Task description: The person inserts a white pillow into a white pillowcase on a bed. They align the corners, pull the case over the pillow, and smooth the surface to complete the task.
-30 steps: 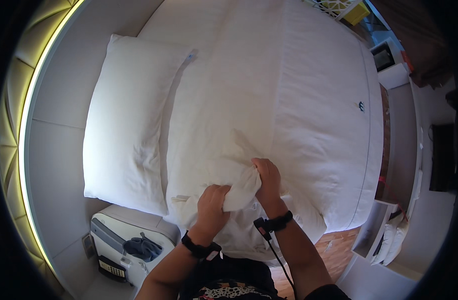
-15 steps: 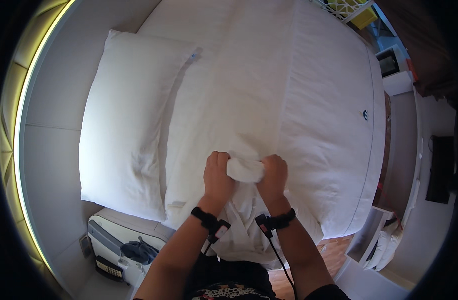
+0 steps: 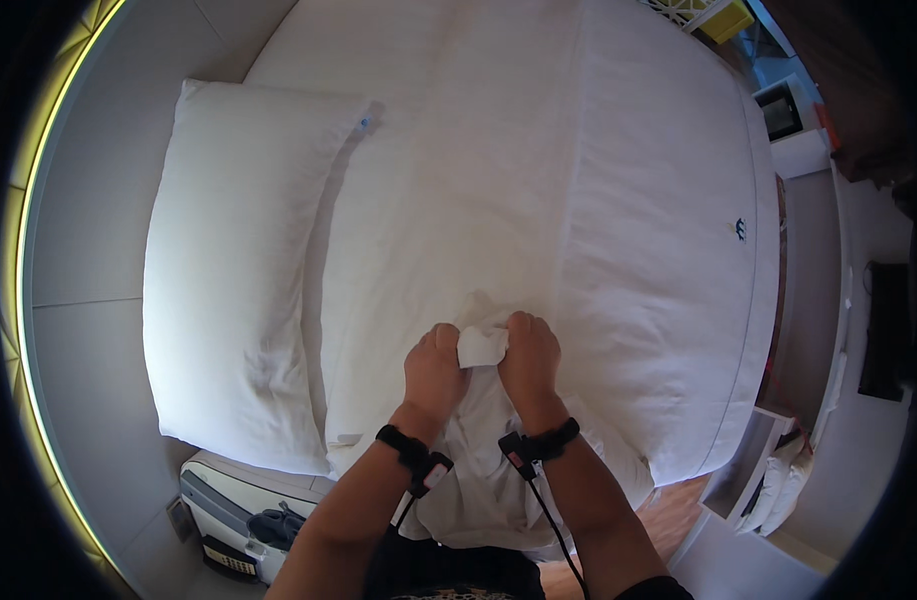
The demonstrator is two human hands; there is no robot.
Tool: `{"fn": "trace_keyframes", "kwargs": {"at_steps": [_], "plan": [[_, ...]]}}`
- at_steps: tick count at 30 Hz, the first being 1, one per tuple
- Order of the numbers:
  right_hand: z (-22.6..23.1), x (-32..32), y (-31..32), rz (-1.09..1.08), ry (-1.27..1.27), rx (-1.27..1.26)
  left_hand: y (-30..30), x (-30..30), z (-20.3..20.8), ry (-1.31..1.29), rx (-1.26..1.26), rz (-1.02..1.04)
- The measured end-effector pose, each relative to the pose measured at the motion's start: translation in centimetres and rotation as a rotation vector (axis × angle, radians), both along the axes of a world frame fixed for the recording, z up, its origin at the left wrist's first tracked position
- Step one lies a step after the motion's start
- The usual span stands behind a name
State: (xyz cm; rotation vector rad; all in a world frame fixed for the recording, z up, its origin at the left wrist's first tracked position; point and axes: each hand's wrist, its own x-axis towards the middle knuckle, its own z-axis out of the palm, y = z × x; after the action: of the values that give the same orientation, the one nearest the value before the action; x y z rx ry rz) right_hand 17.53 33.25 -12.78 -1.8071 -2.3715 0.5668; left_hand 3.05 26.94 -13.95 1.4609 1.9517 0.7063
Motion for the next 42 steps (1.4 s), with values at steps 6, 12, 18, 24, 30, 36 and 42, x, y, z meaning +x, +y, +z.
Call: {"fn": "trace_keyframes", "kwargs": {"at_steps": [6, 12, 18, 24, 30, 36, 42], "plan": [[-2.3, -0.1, 0.3, -0.059, 0.073, -0.163, 1.3, -0.3, -3.1, 0.062, -0.132, 0.169], [-2.2, 1.1, 1.2, -0.145, 0.036, -0.724, 0.4, -1.5, -5.0, -0.481, -0.461, 0.028], [2.0, 2.1, -2.4, 0.016, 0.359, -0.628, -5.9, -1.2, 1.3, -0.411, -0.202, 0.095], [10.9, 4.0, -8.3, 0.159, 0.447, -0.257, -8.3, -1.0, 12.2, -0.426, 0.085, 0.014], [18.6, 5.9, -12.0, 0.059, 0.661, -0.150, -11.3, -0.2, 19.7, -0.346, 0.111, -0.209], [19.0, 7.3, -15.4, -0.165, 0.817, -0.184, -11.1, 3.0, 23.7, -0.334, 0.265, -0.189], [20.1, 8.6, -16.7, 0.026, 0.643, -0.183, -12.8, 2.4, 22.2, -0.212, 0.261, -0.215]]}}
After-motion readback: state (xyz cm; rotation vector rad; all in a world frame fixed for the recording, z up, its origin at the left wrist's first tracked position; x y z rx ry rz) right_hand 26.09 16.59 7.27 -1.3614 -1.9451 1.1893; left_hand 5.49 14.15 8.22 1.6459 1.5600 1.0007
